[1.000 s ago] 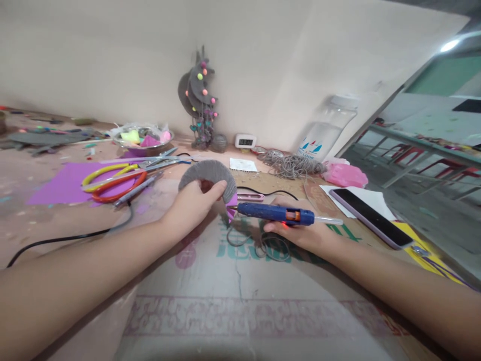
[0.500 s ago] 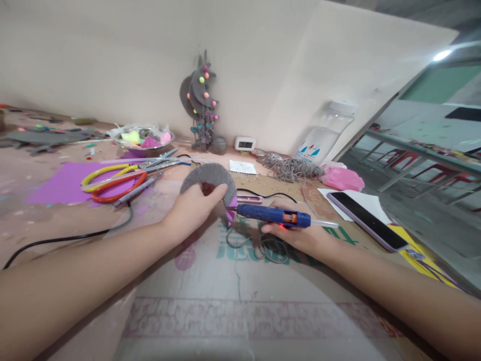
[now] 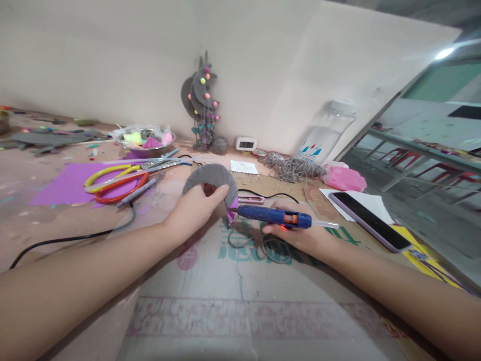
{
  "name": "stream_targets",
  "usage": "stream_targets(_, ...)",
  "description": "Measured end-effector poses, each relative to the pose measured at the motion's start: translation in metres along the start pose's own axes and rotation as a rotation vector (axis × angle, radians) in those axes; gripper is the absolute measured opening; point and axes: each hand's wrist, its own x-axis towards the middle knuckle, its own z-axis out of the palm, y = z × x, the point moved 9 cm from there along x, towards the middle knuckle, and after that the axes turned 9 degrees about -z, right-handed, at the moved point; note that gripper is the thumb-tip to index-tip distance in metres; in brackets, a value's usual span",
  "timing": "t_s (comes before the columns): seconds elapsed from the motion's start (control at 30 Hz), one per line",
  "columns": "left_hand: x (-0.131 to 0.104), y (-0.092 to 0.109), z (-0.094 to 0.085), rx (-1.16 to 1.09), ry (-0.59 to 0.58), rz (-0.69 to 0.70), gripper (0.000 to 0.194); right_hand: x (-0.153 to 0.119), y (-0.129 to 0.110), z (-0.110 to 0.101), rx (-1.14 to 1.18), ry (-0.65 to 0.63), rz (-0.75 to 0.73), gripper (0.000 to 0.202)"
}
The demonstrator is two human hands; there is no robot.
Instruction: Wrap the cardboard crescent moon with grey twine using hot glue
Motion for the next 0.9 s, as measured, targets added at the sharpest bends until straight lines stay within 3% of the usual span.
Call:
stream_targets(0.13,0.0001,0.0077,0.0036,0.062,-0.026,0.107,0.039,-0.0004,0.0021,0.0003,-0.005,0.0,0.002,0.028)
stream_targets(0.9,-0.0008,0.007,0.0035,0.07,-0.046,0.078,0.037,-0.0029,0.01,0.0,-0.059,-0.027,0.053,0.027)
